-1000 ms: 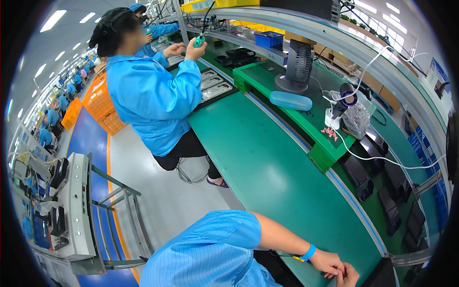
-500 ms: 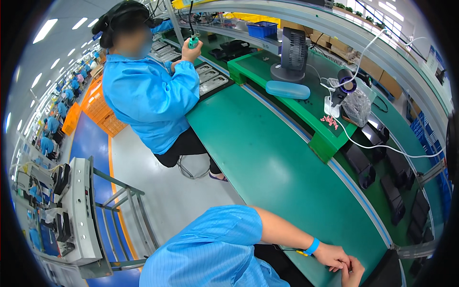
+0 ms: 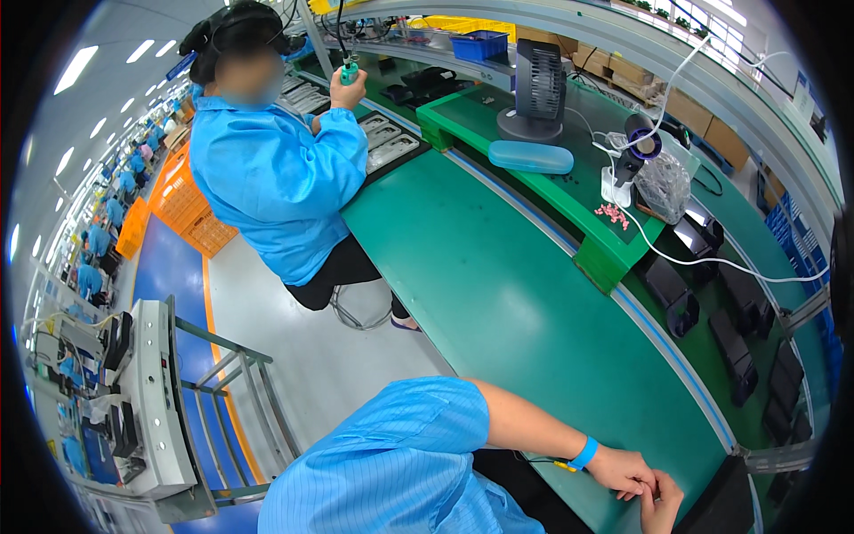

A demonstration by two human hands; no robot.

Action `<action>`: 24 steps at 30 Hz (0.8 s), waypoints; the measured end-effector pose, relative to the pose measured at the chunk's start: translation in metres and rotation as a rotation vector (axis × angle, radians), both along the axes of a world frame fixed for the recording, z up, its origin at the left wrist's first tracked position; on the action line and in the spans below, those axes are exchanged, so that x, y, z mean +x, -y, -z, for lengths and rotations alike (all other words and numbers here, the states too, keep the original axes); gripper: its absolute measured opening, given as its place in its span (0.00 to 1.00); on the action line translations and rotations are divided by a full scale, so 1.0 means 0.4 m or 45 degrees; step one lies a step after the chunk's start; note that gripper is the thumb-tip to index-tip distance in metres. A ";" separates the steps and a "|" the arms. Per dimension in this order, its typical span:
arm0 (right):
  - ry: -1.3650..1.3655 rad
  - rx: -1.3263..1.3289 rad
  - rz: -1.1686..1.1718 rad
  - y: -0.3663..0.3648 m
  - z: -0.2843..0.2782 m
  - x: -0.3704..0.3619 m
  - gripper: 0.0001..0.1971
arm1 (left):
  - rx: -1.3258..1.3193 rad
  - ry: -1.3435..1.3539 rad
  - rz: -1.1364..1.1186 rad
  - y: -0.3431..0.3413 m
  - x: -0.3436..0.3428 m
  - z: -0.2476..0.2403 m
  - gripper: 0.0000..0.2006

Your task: Assembling handheld electronic devices on a production line.

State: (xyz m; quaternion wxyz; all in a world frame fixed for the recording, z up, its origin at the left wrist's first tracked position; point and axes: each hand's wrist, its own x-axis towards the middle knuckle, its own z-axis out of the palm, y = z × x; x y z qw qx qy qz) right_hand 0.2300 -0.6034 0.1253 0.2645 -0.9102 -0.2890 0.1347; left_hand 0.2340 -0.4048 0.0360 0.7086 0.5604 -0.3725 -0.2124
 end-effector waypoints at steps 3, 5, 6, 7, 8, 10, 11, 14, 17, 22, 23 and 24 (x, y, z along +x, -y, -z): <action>0.007 -0.014 -0.004 0.004 -0.001 -0.002 0.13 | 0.000 0.009 -0.004 0.005 -0.001 0.003 0.15; 0.000 -0.029 0.002 0.008 0.003 0.000 0.14 | -0.006 0.010 -0.005 0.006 -0.001 0.004 0.15; 0.006 -0.016 -0.007 0.011 0.006 0.001 0.14 | 0.000 0.011 -0.004 0.005 -0.001 0.001 0.15; 0.012 -0.003 -0.015 0.013 0.009 0.001 0.14 | 0.006 0.012 -0.004 0.004 -0.001 -0.001 0.15; 0.010 -0.003 -0.015 0.015 0.010 -0.001 0.14 | 0.006 0.011 -0.003 0.003 -0.001 -0.002 0.15; 0.022 -0.006 -0.012 0.016 0.011 -0.003 0.15 | 0.007 0.004 -0.001 0.001 -0.002 -0.003 0.15; 0.020 -0.006 -0.011 0.017 0.011 -0.002 0.15 | 0.007 0.002 0.000 0.002 -0.002 -0.001 0.15; 0.018 -0.040 -0.016 0.016 0.011 0.000 0.15 | 0.000 0.018 0.000 0.004 0.000 0.005 0.15; -0.026 -0.034 0.020 0.014 0.011 -0.003 0.15 | 0.006 0.024 -0.002 0.002 -0.002 0.004 0.16; 0.004 0.007 -0.008 0.007 0.002 -0.001 0.15 | 0.020 0.006 0.002 -0.002 -0.003 -0.004 0.16; 0.001 0.005 -0.008 0.007 0.002 -0.001 0.15 | 0.018 0.003 0.003 -0.002 -0.004 -0.005 0.16; -0.007 0.008 -0.006 0.007 0.002 -0.001 0.15 | 0.026 0.001 0.005 -0.001 -0.004 -0.006 0.16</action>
